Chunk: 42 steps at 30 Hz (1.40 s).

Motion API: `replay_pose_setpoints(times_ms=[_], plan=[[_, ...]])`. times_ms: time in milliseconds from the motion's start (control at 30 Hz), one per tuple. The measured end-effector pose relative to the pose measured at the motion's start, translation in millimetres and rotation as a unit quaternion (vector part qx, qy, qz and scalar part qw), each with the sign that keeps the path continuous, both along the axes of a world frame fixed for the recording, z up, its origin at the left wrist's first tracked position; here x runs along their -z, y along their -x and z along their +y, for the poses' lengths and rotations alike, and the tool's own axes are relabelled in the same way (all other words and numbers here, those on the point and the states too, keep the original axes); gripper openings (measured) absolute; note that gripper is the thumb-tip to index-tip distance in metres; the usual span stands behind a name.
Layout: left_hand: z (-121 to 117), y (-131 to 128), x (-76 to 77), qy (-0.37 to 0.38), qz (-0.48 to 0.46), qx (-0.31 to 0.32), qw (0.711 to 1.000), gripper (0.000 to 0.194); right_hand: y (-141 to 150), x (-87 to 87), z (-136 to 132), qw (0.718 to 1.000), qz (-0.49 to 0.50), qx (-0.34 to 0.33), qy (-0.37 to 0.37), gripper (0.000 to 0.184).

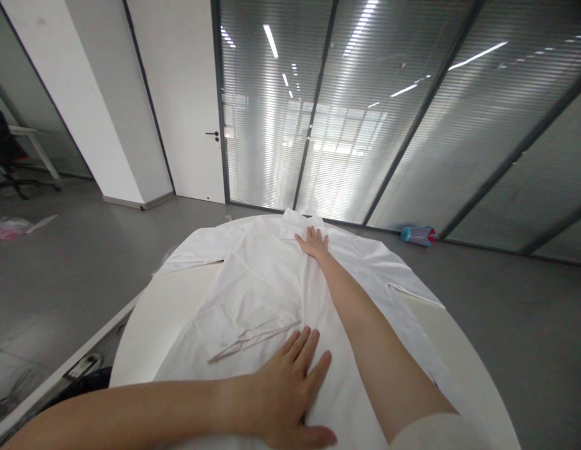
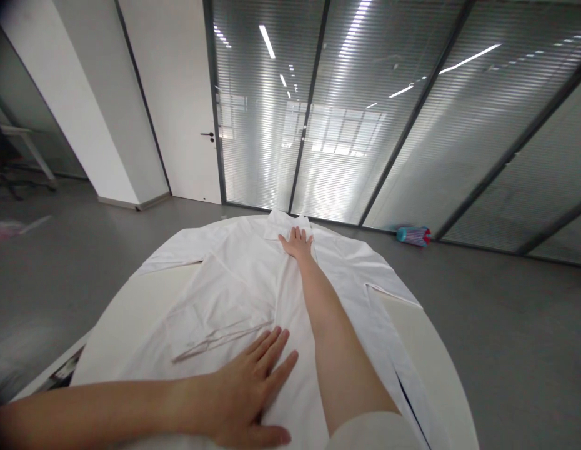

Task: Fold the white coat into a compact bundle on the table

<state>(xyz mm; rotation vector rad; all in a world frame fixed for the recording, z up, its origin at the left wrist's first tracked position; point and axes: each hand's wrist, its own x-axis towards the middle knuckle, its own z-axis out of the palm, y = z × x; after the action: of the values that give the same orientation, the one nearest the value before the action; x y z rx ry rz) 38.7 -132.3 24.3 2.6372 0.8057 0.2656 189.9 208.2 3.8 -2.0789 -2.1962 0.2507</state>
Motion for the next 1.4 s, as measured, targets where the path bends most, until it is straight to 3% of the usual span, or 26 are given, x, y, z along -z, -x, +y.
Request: replay_pose_setpoints(times_ms=[100, 167, 267, 333, 367, 400, 467, 500, 533, 567, 600, 667, 800, 900, 1000, 1200, 1333, 1400], plan=[[22.8, 22.4, -22.6, 0.027, -0.079, -0.035, 0.996, 0.050, 7.6, -17.5, -11.6, 0.999, -0.024, -0.009, -0.025, 0.081], [54.9, 51.0, -36.0, 0.028, -0.128, -0.142, 0.981, 0.031, 20.5, -33.1, -26.8, 0.995, -0.040, -0.037, -0.082, 0.066], [117.9, 109.5, -48.7, -0.012, -0.145, -0.384, 0.912, 0.026, 50.4, -54.5, -66.4, 0.980, -0.038, -0.152, -0.122, 0.039], [158.2, 146.8, -52.6, -0.001, -0.122, -0.498, 0.859, 0.025, 73.5, -63.8, -106.1, 0.965, -0.029, -0.238, -0.106, 0.029], [175.2, 161.3, -53.4, 0.005, -0.115, -0.519, 0.847, 0.026, 84.9, -66.8, -129.7, 0.949, -0.023, -0.299, -0.096, 0.024], [189.6, 172.0, -53.7, 0.011, -0.109, -0.529, 0.841, 0.026, 95.8, -68.8, -155.1, 0.905, -0.019, -0.413, -0.097, 0.022], [210.7, 181.4, -52.3, 0.025, -0.099, -0.532, 0.841, 0.024, 115.5, -70.4, -207.8, 0.778, -0.022, -0.617, -0.121, 0.020], [218.1, 180.7, -50.7, 0.033, -0.092, -0.529, 0.843, 0.022, 124.0, -70.1, -233.1, 0.718, -0.019, -0.681, -0.145, 0.021], [224.0, 177.7, -48.6, 0.042, -0.085, -0.526, 0.845, 0.020, 131.5, -69.0, -256.1, 0.677, -0.012, -0.718, -0.163, 0.025], [228.9, 173.1, -45.9, 0.052, -0.077, -0.523, 0.847, 0.018, 137.7, -67.2, -276.2, 0.644, -0.003, -0.746, -0.171, 0.032], [233.1, 167.9, -43.1, 0.063, -0.069, -0.520, 0.849, 0.016, 142.7, -64.9, -292.7, 0.628, 0.001, -0.758, -0.175, 0.038], [240.4, 158.7, -37.9, 0.082, -0.054, -0.517, 0.850, 0.013, 149.0, -59.3, -314.8, 0.625, -0.009, -0.762, -0.168, 0.044], [252.3, 151.0, -35.1, 0.108, -0.049, -0.513, 0.850, 0.009, 151.2, -51.4, -326.6, 0.648, -0.036, -0.740, -0.179, 0.028], [260.2, 148.6, -39.5, 0.133, -0.069, -0.506, 0.849, 0.010, 152.2, -49.4, -327.1, 0.631, -0.030, -0.745, -0.213, 0.029], [267.3, 142.9, -45.2, 0.163, -0.097, -0.505, 0.842, 0.012, 155.9, -46.1, -329.7, 0.622, -0.050, -0.756, -0.199, 0.027], [277.4, 126.4, -54.0, 0.209, -0.156, -0.500, 0.826, 0.013, 165.4, -42.5, -330.5, 0.653, -0.032, -0.730, -0.198, 0.032], [280.0, 115.1, -53.9, 0.214, -0.185, -0.492, 0.824, 0.017, 166.6, -52.6, -326.5, 0.667, -0.046, -0.729, -0.147, 0.026], [279.8, 109.5, -52.5, 0.210, -0.197, -0.482, 0.828, 0.018, 158.6, -62.6, -326.1, 0.686, -0.026, -0.716, -0.127, 0.033]])
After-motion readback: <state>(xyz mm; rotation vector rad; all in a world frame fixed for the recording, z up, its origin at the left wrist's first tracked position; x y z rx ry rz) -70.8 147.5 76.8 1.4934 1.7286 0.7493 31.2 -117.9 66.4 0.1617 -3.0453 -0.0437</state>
